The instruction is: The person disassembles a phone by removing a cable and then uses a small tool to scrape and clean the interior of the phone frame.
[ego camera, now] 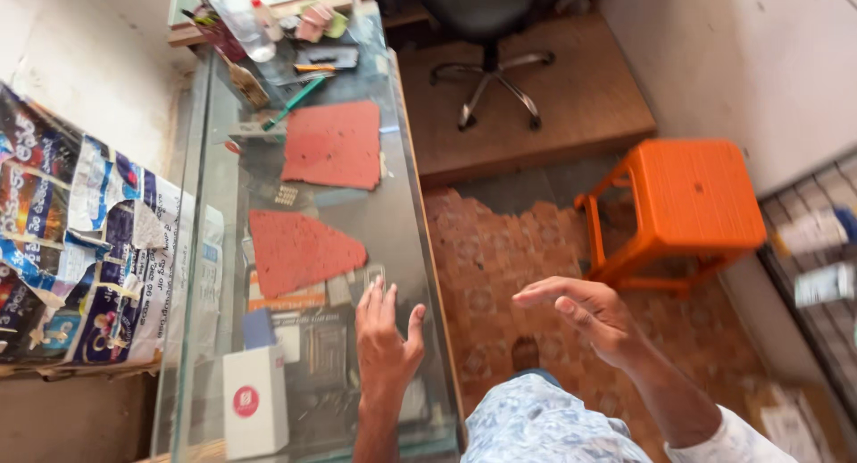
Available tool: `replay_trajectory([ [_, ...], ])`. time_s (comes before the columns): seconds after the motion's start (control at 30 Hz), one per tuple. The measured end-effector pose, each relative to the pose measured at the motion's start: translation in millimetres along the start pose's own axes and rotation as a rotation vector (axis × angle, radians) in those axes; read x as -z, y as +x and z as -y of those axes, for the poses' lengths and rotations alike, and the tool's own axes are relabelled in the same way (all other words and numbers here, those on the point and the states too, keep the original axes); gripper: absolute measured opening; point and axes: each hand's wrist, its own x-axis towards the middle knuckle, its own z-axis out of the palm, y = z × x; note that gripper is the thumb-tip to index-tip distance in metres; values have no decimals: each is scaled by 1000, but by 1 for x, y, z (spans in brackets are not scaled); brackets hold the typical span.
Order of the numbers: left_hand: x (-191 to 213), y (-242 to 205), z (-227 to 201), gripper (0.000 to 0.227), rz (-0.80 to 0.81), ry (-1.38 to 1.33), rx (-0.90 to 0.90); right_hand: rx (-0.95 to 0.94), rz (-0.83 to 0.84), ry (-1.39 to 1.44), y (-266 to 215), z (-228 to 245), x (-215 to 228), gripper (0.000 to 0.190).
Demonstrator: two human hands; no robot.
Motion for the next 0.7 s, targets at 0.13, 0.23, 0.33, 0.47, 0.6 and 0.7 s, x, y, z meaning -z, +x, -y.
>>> replay_trajectory([
  [0.13,-25,39,-7,51,71,-18,196,-324,-93,-86,62,-37,89,34],
  [0.23,-48,72,-14,50,44,-15,195,-336,-89,-187,123,-91,136,33],
  [0.33,-78,109,-7,44,-32,13,188,-458,-40,-286,202,-165,163,36],
  [0.47,-116,164,26,44,-163,256,197,-481,280,-663,322,-294,183,61],
  [0.6,-146,201,52,40,-215,508,402,-142,720,-1050,428,-387,162,93],
  [0.7,-159,224,57,19,-277,616,609,-113,827,-1154,480,-427,141,99],
])
